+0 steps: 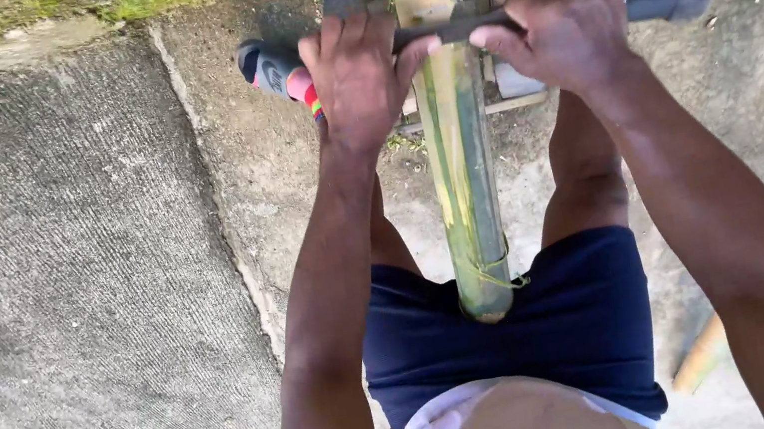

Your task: Shaving the outer layer of a bamboo pole using a knife.

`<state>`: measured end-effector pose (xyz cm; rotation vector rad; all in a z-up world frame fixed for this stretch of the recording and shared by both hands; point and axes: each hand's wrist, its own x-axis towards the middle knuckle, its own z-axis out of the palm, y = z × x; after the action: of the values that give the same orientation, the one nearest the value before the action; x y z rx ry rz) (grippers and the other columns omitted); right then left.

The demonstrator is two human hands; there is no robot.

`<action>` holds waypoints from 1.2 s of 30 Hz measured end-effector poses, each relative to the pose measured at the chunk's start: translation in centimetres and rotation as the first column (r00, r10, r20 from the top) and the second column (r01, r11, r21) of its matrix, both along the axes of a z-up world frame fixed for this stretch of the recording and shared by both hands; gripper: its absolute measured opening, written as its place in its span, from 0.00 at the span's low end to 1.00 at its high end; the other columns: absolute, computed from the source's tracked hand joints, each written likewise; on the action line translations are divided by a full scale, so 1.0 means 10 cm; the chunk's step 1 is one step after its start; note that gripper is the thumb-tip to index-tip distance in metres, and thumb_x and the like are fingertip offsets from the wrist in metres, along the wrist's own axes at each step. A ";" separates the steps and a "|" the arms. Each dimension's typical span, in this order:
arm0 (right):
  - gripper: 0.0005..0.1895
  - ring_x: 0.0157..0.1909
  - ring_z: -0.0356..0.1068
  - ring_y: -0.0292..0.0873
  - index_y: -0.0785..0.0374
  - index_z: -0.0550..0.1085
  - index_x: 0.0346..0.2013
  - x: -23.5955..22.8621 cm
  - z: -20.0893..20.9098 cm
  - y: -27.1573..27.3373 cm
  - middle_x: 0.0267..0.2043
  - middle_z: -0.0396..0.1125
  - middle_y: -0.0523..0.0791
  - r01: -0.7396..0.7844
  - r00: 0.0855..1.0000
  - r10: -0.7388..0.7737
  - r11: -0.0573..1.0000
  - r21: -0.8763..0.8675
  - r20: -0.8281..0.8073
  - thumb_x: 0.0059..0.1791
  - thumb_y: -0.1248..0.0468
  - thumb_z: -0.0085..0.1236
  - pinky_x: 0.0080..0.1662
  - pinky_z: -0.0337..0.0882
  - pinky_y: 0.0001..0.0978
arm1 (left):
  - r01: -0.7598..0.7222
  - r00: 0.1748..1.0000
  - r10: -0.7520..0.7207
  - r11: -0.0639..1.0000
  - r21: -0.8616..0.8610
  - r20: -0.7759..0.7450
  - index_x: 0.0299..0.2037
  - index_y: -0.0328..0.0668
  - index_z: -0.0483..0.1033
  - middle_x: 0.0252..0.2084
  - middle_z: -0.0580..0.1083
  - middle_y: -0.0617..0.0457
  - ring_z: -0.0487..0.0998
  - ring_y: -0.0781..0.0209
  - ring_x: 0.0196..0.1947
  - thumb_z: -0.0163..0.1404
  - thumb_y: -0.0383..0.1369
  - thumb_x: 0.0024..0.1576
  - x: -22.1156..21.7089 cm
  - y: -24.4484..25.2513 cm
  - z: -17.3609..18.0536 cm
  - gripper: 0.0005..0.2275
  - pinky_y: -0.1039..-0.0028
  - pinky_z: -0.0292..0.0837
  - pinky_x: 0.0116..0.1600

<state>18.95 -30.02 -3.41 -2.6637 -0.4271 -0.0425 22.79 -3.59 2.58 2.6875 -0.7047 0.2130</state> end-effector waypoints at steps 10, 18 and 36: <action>0.31 0.19 0.66 0.49 0.57 0.68 0.17 -0.96 0.21 0.20 0.17 0.62 0.47 0.031 0.997 -0.031 1.000 -0.006 -0.074 0.52 0.38 0.59 0.26 0.65 0.45 | -0.075 0.995 0.081 0.992 0.102 -0.053 0.30 0.46 0.74 0.33 0.72 0.53 0.71 0.53 0.39 0.52 0.56 0.58 -1.07 0.02 0.03 0.21 0.58 0.57 0.44; 0.25 0.15 0.64 0.47 0.56 0.71 0.14 -2.05 0.29 0.26 0.14 0.62 0.45 -0.070 0.956 0.076 0.997 0.029 -0.283 0.45 0.42 0.60 0.22 0.63 0.45 | -0.123 0.938 0.146 0.988 0.091 -0.313 0.28 0.46 0.76 0.28 0.72 0.52 0.71 0.54 0.35 0.53 0.55 0.55 -2.43 0.13 0.06 0.21 0.58 0.57 0.43; 0.32 0.22 0.66 0.41 0.56 0.70 0.23 -0.44 0.51 0.23 0.20 0.64 0.42 -0.042 0.999 0.040 0.962 -0.271 -0.013 0.60 0.36 0.54 0.28 0.63 0.34 | -0.095 0.992 0.081 0.984 -0.150 -0.096 0.34 0.43 0.77 0.34 0.72 0.53 0.68 0.54 0.41 0.53 0.59 0.56 -0.52 0.15 -0.27 0.24 0.57 0.58 0.49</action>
<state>14.59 -27.76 1.68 -2.9213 -0.5183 0.0411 17.62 -2.06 -0.08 2.5641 -0.5210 0.1616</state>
